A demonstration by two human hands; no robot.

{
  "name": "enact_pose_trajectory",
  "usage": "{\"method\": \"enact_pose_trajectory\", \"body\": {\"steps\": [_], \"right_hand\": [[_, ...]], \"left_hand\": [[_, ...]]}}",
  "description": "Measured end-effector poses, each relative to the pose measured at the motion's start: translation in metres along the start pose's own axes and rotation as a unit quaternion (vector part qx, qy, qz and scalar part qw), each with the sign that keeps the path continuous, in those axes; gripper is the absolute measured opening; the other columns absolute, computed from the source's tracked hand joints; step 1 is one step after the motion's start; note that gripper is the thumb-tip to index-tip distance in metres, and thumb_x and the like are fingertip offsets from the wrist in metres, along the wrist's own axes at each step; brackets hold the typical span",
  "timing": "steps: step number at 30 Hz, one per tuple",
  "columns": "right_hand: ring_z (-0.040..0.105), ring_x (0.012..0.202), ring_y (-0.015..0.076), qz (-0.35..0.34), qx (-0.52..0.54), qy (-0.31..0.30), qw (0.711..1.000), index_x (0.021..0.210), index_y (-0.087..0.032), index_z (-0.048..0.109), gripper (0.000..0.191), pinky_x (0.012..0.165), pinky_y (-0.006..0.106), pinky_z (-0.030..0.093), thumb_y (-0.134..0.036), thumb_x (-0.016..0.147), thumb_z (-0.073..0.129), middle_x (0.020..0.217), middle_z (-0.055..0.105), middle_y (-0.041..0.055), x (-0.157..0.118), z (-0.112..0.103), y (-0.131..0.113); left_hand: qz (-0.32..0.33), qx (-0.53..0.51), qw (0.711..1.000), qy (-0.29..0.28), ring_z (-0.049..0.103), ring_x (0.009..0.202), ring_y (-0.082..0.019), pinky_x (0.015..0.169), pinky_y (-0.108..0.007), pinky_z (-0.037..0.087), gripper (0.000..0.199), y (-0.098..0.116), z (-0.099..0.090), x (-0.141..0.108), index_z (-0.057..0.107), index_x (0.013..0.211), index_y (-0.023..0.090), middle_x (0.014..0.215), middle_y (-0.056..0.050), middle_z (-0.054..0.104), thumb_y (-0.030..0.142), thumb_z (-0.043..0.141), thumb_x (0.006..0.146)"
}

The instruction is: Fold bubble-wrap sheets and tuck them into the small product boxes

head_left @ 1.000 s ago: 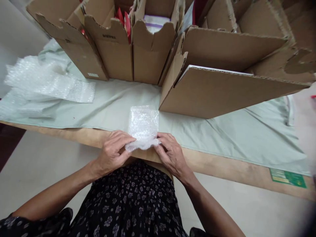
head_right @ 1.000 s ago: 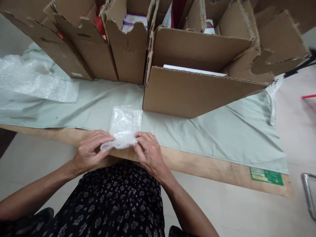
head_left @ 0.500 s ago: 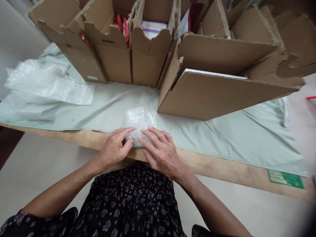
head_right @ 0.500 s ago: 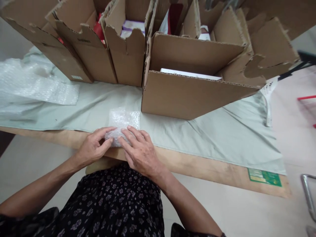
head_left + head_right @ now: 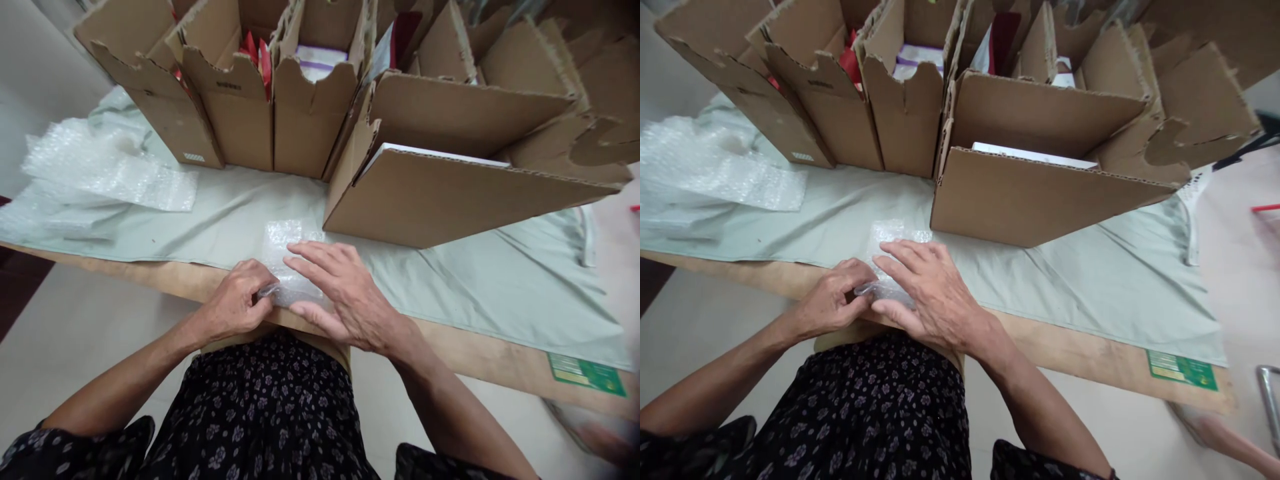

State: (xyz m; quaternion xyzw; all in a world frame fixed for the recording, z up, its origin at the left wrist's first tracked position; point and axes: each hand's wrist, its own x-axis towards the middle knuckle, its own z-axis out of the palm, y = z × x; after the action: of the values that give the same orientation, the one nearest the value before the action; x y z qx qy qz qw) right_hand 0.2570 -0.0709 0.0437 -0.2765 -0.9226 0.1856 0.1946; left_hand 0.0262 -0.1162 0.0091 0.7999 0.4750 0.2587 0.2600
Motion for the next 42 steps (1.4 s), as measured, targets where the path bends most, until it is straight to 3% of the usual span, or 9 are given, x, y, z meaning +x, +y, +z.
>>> {"method": "enact_pose_trajectory", "body": {"steps": [6,10,14,18,22,25,32,36,42], "right_hand": [[0.067,0.107,0.0234,0.067,0.088,-0.075,0.991,0.107,-0.021,0.075,0.044,0.099,0.043,0.047,-0.041,0.112,0.036,0.11,0.077,0.0064,0.011,0.014,0.026],[0.066,0.119,0.023,0.1,0.137,-0.033,0.985,0.122,-0.024,0.071,0.039,0.106,0.042,0.047,-0.043,0.112,0.038,0.121,0.075,0.005,-0.006,0.008,0.031],[0.059,0.13,0.0306,0.069,0.011,0.052,0.996,0.14,-0.023,0.06,0.043,0.107,0.05,0.046,-0.045,0.104,0.056,0.144,0.064,0.0122,-0.02,-0.003,0.013],[0.059,0.126,0.0336,-0.014,-0.059,-0.016,0.998,0.134,-0.017,0.062,0.044,0.102,0.052,0.048,-0.041,0.097,0.065,0.14,0.064,0.0167,-0.021,0.014,0.005],[0.066,0.113,0.0281,-0.001,-0.054,-0.012,0.998,0.128,-0.015,0.066,0.029,0.093,0.046,0.052,-0.021,0.103,0.052,0.127,0.072,0.0156,-0.021,0.034,0.014],[0.071,0.104,0.0234,0.05,0.014,0.022,0.998,0.127,-0.019,0.069,0.03,0.094,0.043,0.054,-0.019,0.105,0.048,0.115,0.078,0.0103,-0.023,0.031,0.016],[0.072,0.111,0.0255,0.139,0.069,0.001,0.988,0.129,-0.023,0.071,0.032,0.097,0.045,0.057,-0.032,0.105,0.051,0.121,0.077,0.0085,-0.026,0.016,0.016],[0.066,0.123,0.0338,0.158,-0.03,0.077,0.984,0.132,-0.021,0.067,0.039,0.102,0.054,0.054,-0.043,0.101,0.06,0.138,0.067,0.0147,-0.023,0.017,0.032],[0.063,0.124,0.0355,0.146,-0.012,-0.008,0.989,0.141,-0.018,0.059,0.057,0.103,0.054,0.052,-0.051,0.095,0.068,0.137,0.068,0.0163,-0.014,0.022,0.044]], "left_hand": [[-0.012,-0.042,0.997,0.065,0.069,0.093,-0.022,0.085,-0.039,0.054,0.011,0.003,0.0,0.0,0.068,0.092,0.019,0.098,-0.006,0.074,0.017,0.057,0.092],[-0.13,-0.08,0.987,0.05,0.059,0.063,-0.014,0.059,-0.028,0.048,0.016,-0.001,-0.002,0.009,0.07,0.094,0.02,0.072,0.001,0.066,0.027,0.057,0.095],[-0.158,-0.055,0.984,0.056,0.05,0.053,-0.011,0.054,-0.025,0.043,0.023,-0.006,0.0,0.017,0.071,0.109,0.02,0.064,0.006,0.06,0.026,0.058,0.092],[-0.138,-0.023,0.989,0.052,0.054,0.055,-0.011,0.057,-0.024,0.047,0.027,-0.01,0.006,0.02,0.07,0.115,0.02,0.069,0.005,0.064,0.022,0.057,0.091],[-0.053,0.013,0.993,0.109,0.07,0.095,-0.02,0.084,-0.034,0.059,0.035,-0.007,0.008,0.009,0.065,0.129,0.019,0.111,-0.009,0.072,0.023,0.061,0.095],[0.04,0.037,0.992,0.111,0.058,0.133,-0.033,0.109,-0.052,0.051,0.043,-0.003,0.004,-0.002,0.062,0.135,0.019,0.144,-0.018,0.059,0.029,0.07,0.093],[0.058,0.029,0.996,0.055,0.069,0.089,-0.022,0.087,-0.04,0.055,0.019,-0.01,0.005,0.012,0.068,0.118,0.018,0.095,-0.005,0.076,0.022,0.061,0.1],[-0.006,0.092,0.992,0.088,0.067,0.083,-0.021,0.081,-0.037,0.056,0.025,-0.016,0.011,0.035,0.069,0.12,0.016,0.098,-0.008,0.072,0.028,0.061,0.099],[-0.081,0.158,0.979,0.099,0.067,0.09,-0.028,0.085,-0.043,0.057,0.031,-0.02,0.017,0.042,0.07,0.115,0.014,0.093,-0.01,0.068,0.036,0.064,0.094]]}}
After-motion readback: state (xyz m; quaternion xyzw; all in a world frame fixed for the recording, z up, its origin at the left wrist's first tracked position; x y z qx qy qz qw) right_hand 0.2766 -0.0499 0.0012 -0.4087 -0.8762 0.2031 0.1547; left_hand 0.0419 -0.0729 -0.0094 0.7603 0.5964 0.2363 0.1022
